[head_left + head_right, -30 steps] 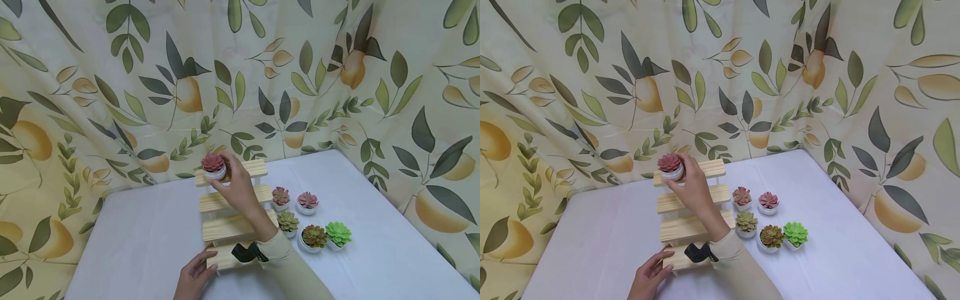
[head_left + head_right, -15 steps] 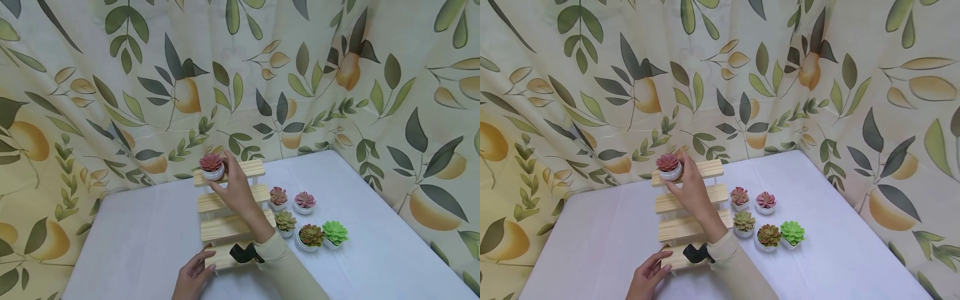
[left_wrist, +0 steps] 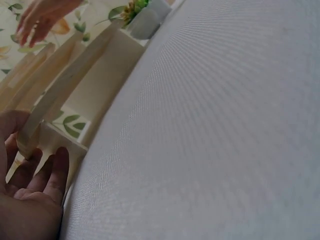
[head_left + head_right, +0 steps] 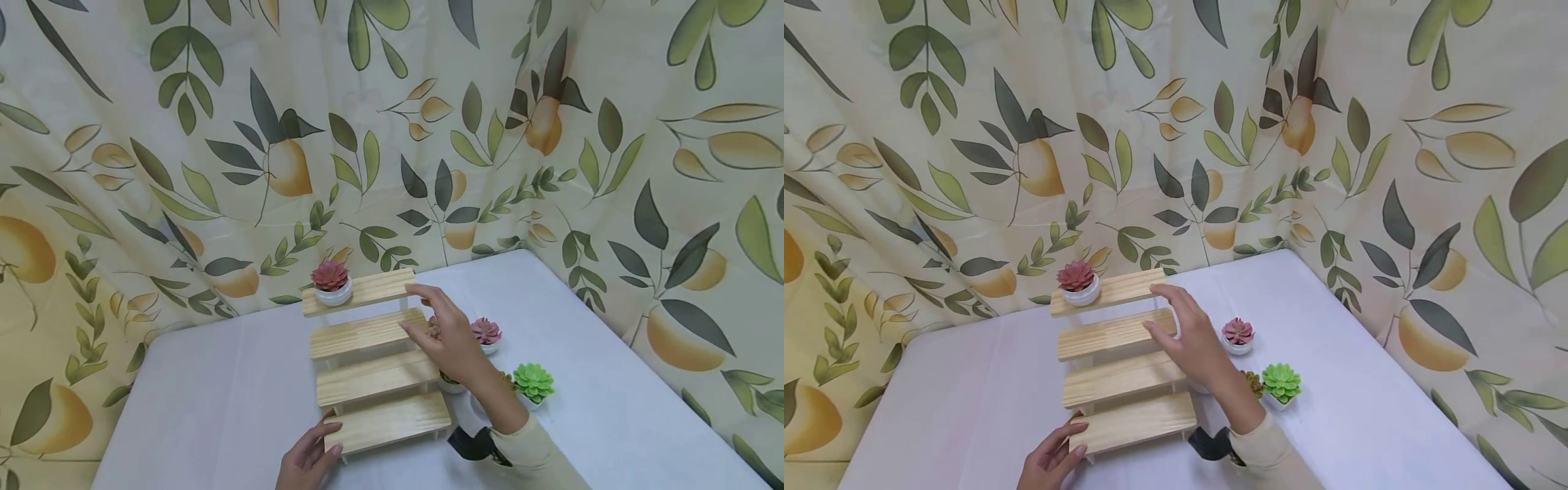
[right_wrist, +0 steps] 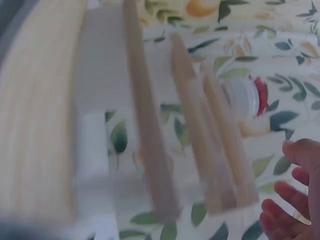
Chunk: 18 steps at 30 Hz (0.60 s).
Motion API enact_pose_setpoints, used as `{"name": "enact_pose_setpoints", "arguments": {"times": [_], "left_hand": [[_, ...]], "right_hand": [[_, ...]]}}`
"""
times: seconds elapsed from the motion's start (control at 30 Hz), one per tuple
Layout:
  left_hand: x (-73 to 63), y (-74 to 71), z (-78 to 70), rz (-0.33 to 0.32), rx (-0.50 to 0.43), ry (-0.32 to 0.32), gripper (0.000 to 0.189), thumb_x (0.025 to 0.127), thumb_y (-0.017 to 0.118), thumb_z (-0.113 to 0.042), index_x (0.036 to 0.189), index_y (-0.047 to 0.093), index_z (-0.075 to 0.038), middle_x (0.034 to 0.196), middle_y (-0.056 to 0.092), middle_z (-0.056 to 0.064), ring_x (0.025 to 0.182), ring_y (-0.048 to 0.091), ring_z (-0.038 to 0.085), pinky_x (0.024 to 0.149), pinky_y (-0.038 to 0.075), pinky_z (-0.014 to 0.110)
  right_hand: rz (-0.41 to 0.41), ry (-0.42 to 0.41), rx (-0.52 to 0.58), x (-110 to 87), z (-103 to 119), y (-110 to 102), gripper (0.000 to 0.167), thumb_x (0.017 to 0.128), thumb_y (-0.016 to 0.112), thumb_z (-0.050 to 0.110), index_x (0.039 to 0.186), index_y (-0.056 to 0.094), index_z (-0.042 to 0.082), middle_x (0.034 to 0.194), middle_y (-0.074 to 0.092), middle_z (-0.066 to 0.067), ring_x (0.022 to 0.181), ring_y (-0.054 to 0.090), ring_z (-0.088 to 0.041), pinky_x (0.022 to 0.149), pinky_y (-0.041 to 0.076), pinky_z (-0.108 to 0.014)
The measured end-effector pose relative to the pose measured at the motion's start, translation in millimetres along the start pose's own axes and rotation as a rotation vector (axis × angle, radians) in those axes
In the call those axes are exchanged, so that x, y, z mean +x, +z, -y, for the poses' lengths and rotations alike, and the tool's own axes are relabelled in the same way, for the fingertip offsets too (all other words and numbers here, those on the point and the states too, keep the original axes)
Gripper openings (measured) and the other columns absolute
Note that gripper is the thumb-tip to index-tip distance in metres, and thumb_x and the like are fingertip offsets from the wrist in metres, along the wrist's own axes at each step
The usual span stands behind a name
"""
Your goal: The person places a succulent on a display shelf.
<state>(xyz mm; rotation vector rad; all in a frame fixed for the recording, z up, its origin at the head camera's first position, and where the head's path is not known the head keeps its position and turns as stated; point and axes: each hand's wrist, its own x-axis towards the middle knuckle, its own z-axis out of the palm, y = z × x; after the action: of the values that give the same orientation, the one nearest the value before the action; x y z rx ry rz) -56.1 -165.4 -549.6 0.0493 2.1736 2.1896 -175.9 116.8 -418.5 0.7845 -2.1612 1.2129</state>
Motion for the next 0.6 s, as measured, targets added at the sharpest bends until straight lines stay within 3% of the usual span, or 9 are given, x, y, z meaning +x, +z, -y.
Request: {"name": "enact_pose_setpoints", "arguments": {"times": [0.1, 0.27, 0.6], "left_hand": [[-0.5, 0.5, 0.0, -0.009, 0.000, -0.026, 0.039, 0.093, 0.076, -0.011, 0.127, 0.064, 0.004, 0.153, 0.037, 0.037, 0.136, 0.040, 0.057, 0.100, 0.053, 0.037], [-1.3, -0.8, -1.2, -0.017, 0.007, -0.041, 0.040, 0.093, 0.077, -0.013, 0.128, 0.064, 0.004, 0.153, 0.037, 0.037, 0.136, 0.039, 0.057, 0.099, 0.054, 0.038], [-0.8, -1.2, 1.5, -0.019, 0.022, -0.017, 0.039, 0.094, 0.076, -0.010, 0.128, 0.064, 0.005, 0.145, 0.050, 0.031, 0.136, 0.040, 0.056, 0.101, 0.052, 0.039]], "right_hand": [[0.042, 0.041, -0.126, -22.3, -9, -25, 0.047, 0.094, 0.078, 0.008, 0.137, 0.059, 0.005, 0.137, 0.060, -0.007, 0.122, 0.059, -0.025, 0.092, 0.056, -0.048], [0.058, 0.144, -0.261, -56.0, -24, -54, 0.039, 0.094, 0.077, 0.009, 0.130, 0.061, 0.007, 0.129, 0.063, -0.007, 0.119, 0.061, -0.028, 0.093, 0.057, -0.053], [0.054, 0.312, -0.334, -90.4, -42, -97, 0.034, 0.094, 0.076, 0.006, 0.126, 0.063, 0.008, 0.125, 0.064, -0.008, 0.121, 0.059, -0.030, 0.097, 0.053, -0.056]]}}
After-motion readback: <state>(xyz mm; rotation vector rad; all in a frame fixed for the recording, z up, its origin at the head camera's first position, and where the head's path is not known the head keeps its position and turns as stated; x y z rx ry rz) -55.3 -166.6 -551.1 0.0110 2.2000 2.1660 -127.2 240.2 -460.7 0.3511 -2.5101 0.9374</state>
